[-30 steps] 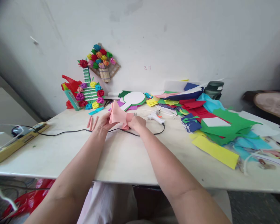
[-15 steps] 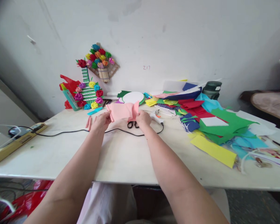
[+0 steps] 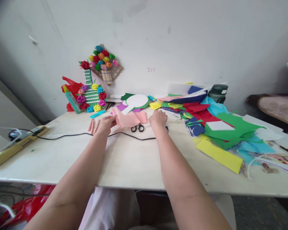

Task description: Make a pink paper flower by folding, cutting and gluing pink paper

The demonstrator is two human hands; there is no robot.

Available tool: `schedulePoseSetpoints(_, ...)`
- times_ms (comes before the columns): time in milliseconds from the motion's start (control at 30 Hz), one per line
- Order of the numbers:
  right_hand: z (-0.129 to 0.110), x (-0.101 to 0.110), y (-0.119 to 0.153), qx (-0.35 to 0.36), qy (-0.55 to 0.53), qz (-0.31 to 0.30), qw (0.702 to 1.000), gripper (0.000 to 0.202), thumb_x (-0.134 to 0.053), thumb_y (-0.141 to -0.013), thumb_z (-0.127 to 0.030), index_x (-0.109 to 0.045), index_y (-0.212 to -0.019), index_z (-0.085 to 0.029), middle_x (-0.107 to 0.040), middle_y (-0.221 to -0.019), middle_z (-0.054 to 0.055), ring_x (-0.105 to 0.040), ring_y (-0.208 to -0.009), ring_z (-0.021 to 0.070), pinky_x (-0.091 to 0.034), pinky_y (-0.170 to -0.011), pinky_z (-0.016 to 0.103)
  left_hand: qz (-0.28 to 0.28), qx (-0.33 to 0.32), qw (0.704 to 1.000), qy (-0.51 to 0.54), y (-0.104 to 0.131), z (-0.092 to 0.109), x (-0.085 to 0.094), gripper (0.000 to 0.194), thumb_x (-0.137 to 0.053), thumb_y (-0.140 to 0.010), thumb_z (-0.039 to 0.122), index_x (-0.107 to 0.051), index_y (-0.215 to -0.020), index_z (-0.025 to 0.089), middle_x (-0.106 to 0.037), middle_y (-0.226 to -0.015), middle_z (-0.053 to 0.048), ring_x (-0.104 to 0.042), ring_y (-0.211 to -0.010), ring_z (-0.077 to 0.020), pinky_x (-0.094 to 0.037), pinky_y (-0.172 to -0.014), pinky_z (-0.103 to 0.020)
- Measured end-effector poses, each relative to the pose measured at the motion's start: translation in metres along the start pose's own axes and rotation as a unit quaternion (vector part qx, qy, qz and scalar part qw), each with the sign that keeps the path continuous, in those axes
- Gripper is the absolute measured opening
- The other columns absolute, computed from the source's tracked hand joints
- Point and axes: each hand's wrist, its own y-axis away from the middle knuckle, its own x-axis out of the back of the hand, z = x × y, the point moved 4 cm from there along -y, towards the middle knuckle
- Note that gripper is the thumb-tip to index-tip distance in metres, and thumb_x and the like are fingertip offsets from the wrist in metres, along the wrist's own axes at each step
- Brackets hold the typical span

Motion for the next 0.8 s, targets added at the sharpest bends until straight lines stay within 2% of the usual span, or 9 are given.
schedulePoseSetpoints(100, 0.012, -0.002, -0.004, -0.042, 0.04, -0.037, 0.998, 0.036, -0.054, -0.072, -0.027, -0.062, -0.103, -0.011, -0.059, -0.109, 0.018, -0.052, -0.105, 0.0304, -0.037, -0.085, 0.041, -0.003, -0.002, 1.0, -0.002, 0.0, 0.0, -0.001, 0.03, -0.075, -0.051, 0.031, -0.055, -0.063, 0.012, -0.058, -0.054, -0.001, -0.056, -0.052, -0.0112, -0.047, -0.06, -0.027)
schedulePoseSetpoints(233, 0.023, -0.008, -0.007, -0.07, 0.034, -0.093, 0.993, 0.047, -0.059, -0.069, -0.037, -0.06, -0.109, -0.011, -0.058, -0.111, 0.019, -0.053, -0.106, 0.0304, -0.038, -0.085, 0.041, -0.008, -0.001, 1.0, -0.009, 0.002, 0.0, -0.003, 0.029, -0.075, -0.051, 0.03, -0.054, -0.06, 0.012, -0.057, -0.053, 0.0, -0.054, -0.05, -0.0102, -0.047, -0.058, -0.025)
schedulePoseSetpoints(400, 0.03, -0.008, -0.012, -0.084, 0.037, -0.117, 0.989, 0.057, -0.063, -0.066, -0.042, -0.056, -0.114, -0.014, -0.057, -0.115, 0.018, -0.053, -0.108, 0.0288, -0.04, -0.085, 0.041, -0.013, 0.002, 1.0, -0.015, 0.004, 0.001, -0.005, 0.03, -0.076, -0.05, 0.03, -0.054, -0.058, 0.013, -0.056, -0.052, 0.0, -0.054, -0.05, -0.0105, -0.046, -0.056, -0.025)
schedulePoseSetpoints(600, 0.035, -0.015, -0.01, -0.079, 0.022, -0.152, 0.985, 0.049, -0.061, -0.069, -0.04, -0.059, -0.111, -0.015, -0.059, -0.114, 0.017, -0.055, -0.106, 0.027, -0.044, -0.081, 0.037, -0.013, 0.005, 1.0, -0.011, 0.005, 0.001, -0.004, 0.031, -0.077, -0.048, 0.031, -0.055, -0.059, 0.013, -0.056, -0.052, 0.0, -0.054, -0.05, -0.0106, -0.045, -0.054, -0.024)
schedulePoseSetpoints(800, 0.034, -0.014, -0.006, -0.064, 0.015, -0.118, 0.991, 0.035, -0.058, -0.073, -0.03, -0.063, -0.104, -0.014, -0.062, -0.107, 0.018, -0.058, -0.1, 0.0261, -0.045, -0.077, 0.034, -0.017, 0.014, 1.0, -0.012, 0.005, 0.0, -0.004, 0.033, -0.078, -0.046, 0.033, -0.057, -0.061, 0.012, -0.057, -0.054, 0.0, -0.054, -0.051, -0.0103, -0.045, -0.056, -0.024)
